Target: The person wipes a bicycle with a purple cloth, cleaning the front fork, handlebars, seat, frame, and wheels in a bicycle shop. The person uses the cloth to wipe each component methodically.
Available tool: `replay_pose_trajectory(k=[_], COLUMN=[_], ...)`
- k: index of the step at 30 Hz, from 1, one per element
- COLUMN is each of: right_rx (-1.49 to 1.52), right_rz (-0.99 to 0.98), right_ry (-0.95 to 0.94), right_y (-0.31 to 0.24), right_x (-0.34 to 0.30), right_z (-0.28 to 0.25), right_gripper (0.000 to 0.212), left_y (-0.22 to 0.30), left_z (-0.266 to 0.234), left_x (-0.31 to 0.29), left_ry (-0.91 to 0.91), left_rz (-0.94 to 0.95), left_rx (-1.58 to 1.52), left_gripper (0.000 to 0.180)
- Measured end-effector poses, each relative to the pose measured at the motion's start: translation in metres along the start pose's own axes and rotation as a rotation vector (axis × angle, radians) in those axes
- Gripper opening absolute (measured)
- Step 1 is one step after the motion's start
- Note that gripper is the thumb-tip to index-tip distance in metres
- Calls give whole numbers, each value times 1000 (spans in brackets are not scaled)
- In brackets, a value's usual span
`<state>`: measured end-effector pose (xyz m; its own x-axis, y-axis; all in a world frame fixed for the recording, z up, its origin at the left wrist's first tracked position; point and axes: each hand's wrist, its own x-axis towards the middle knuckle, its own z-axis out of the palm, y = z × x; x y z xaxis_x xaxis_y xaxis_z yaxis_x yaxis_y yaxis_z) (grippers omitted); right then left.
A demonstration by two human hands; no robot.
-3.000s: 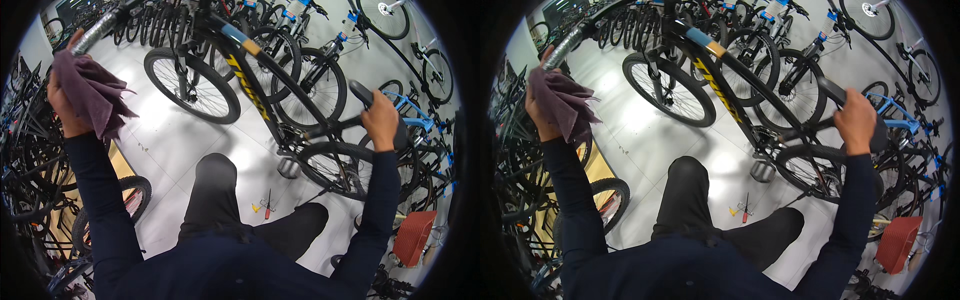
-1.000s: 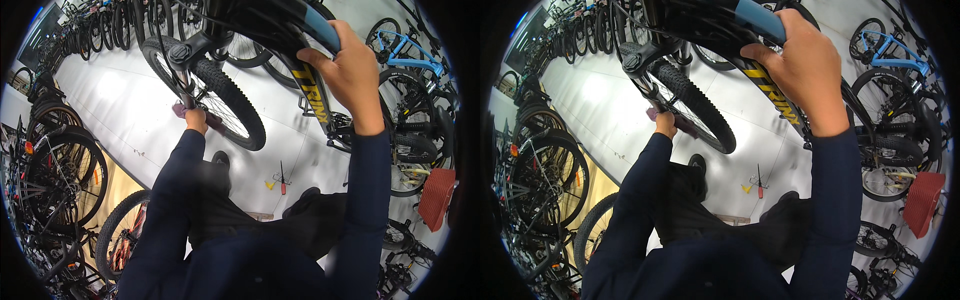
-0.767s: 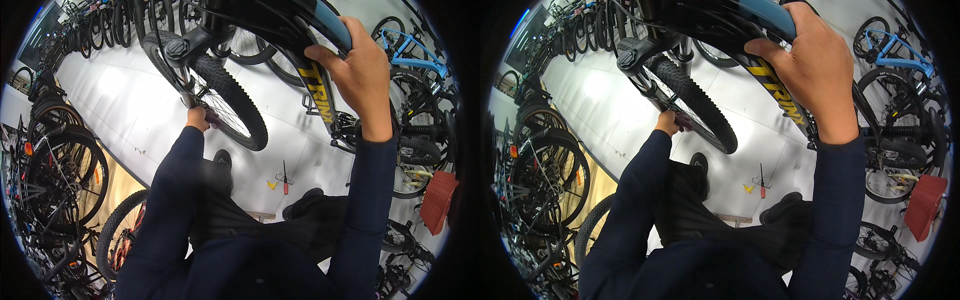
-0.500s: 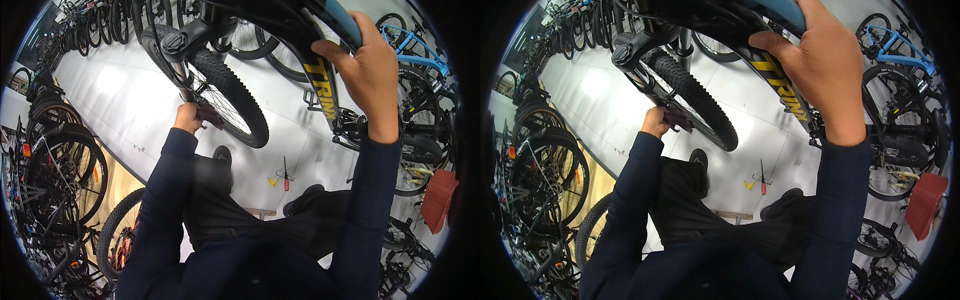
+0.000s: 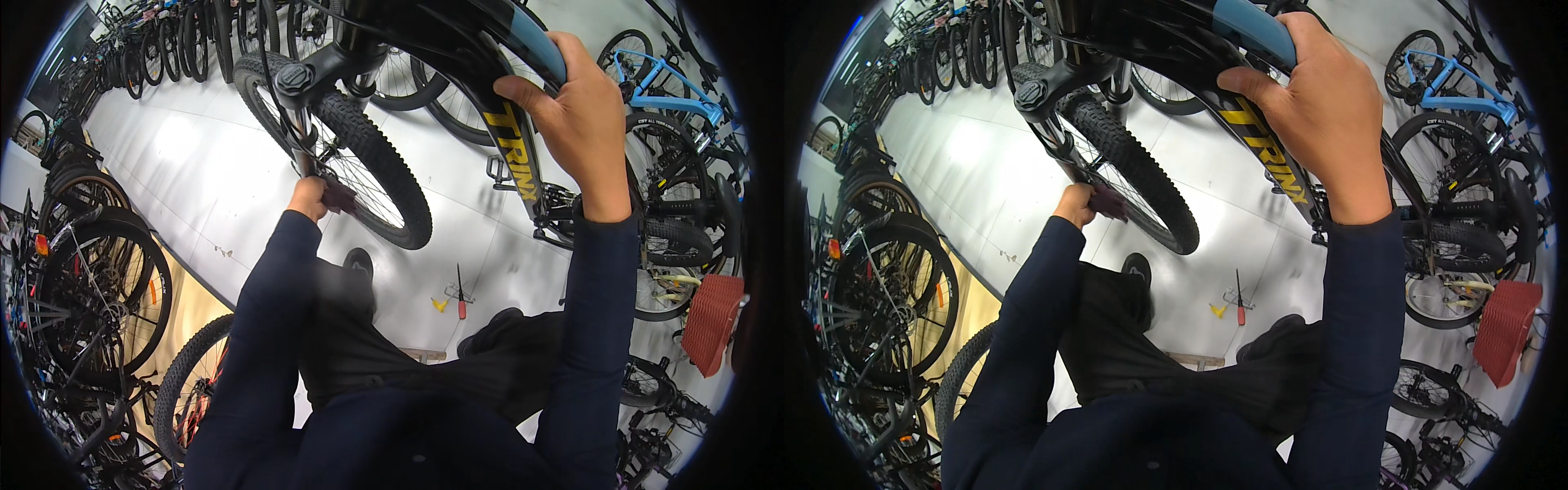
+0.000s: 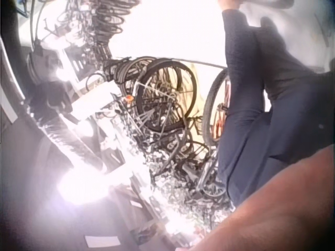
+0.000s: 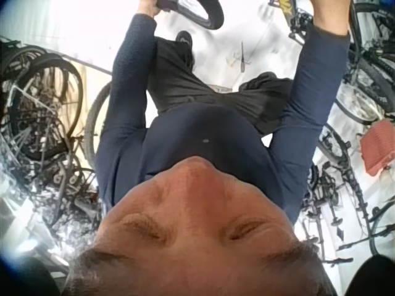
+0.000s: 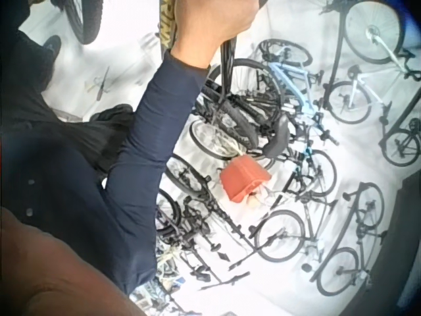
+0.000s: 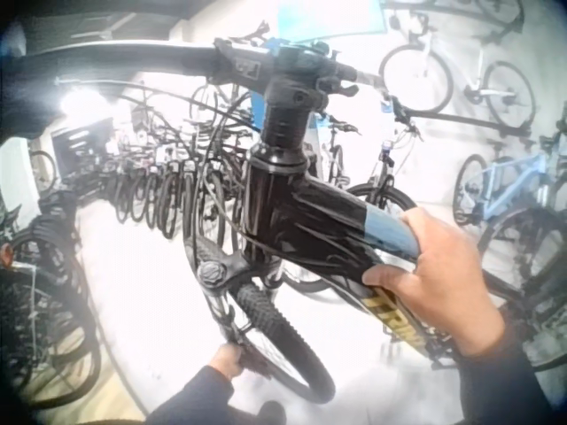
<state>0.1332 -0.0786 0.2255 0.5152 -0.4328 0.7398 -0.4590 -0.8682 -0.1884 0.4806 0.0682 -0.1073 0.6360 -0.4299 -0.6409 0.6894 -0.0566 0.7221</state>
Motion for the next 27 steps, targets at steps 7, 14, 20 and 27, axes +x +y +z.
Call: replay_pose_trajectory(k=[7, 14, 20, 27], right_rx=[-25, -11, 20, 19], right_rz=[54, 23, 100, 125], right_ry=[-39, 10, -13, -29], right_y=[-3, -3, -9, -13], right_x=[-3, -1, -2, -1], right_z=[-1, -1, -4, -8], right_gripper=[50, 49, 49, 52], left_y=[27, -12, -23, -29], left_z=[-16, -4, 10, 18], left_x=[-37, -33, -30, -26], left_ry=[-281, -78, 21, 184], left_rz=[33, 782, 871, 914], left_rx=[-105, 1048, 1255, 1443], left_gripper=[22, 28, 25, 17])
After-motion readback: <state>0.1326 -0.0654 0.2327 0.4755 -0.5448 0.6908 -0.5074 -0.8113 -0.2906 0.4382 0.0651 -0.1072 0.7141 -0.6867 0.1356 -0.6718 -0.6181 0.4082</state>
